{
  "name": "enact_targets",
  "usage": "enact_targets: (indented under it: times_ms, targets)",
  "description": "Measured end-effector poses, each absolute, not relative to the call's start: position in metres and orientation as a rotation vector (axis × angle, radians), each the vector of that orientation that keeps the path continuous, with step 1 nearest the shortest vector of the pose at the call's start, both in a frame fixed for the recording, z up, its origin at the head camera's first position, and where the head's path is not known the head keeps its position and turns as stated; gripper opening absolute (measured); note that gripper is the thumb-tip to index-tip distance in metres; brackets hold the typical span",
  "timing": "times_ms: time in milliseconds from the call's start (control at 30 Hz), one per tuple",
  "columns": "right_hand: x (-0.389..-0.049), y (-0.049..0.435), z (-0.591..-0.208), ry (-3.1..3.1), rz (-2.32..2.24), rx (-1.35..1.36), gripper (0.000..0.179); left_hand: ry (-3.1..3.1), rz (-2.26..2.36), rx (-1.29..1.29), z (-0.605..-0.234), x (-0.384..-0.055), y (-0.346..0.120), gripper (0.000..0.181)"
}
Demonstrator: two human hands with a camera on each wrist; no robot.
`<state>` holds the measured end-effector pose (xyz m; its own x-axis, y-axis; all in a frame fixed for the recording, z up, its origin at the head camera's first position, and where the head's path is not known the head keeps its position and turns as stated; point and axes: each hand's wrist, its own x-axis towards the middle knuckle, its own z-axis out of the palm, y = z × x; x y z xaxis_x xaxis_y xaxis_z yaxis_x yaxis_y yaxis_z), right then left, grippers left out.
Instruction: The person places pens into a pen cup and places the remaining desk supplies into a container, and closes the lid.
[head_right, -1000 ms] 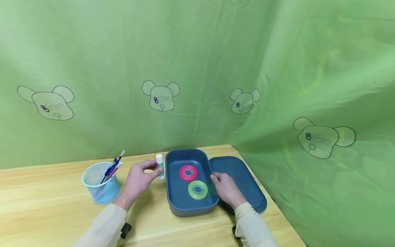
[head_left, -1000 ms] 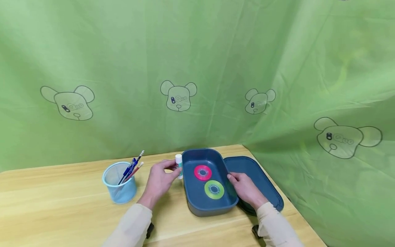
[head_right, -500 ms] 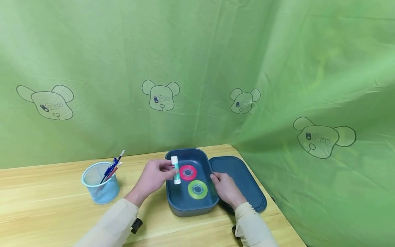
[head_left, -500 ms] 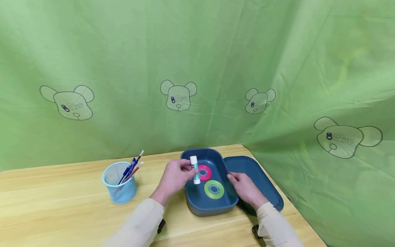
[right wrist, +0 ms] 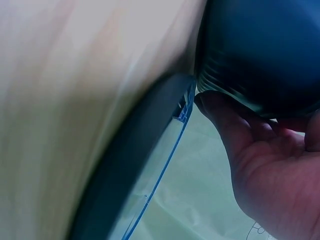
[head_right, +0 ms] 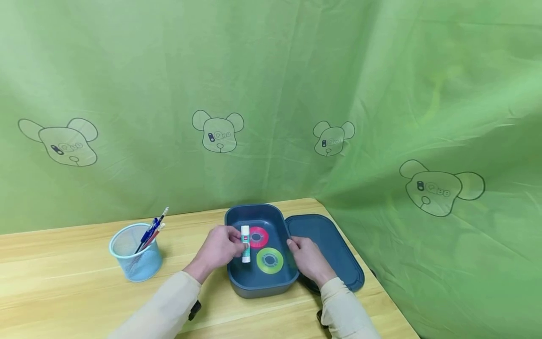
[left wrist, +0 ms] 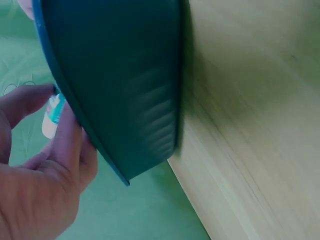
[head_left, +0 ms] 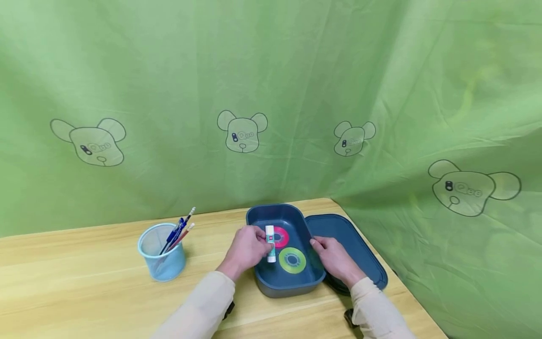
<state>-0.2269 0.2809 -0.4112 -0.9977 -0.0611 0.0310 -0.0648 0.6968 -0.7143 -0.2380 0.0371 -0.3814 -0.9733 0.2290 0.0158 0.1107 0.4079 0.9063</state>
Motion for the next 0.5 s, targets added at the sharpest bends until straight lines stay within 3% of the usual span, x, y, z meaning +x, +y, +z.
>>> enact_targets:
  times_ms: [500]
  targets:
    - [-0.2268,0.2798,-0.4116,-2.901,1.220,0.083,0.041,2.658,1.449,0.237,-0.3774,-0.2358,0.0388,0.019]
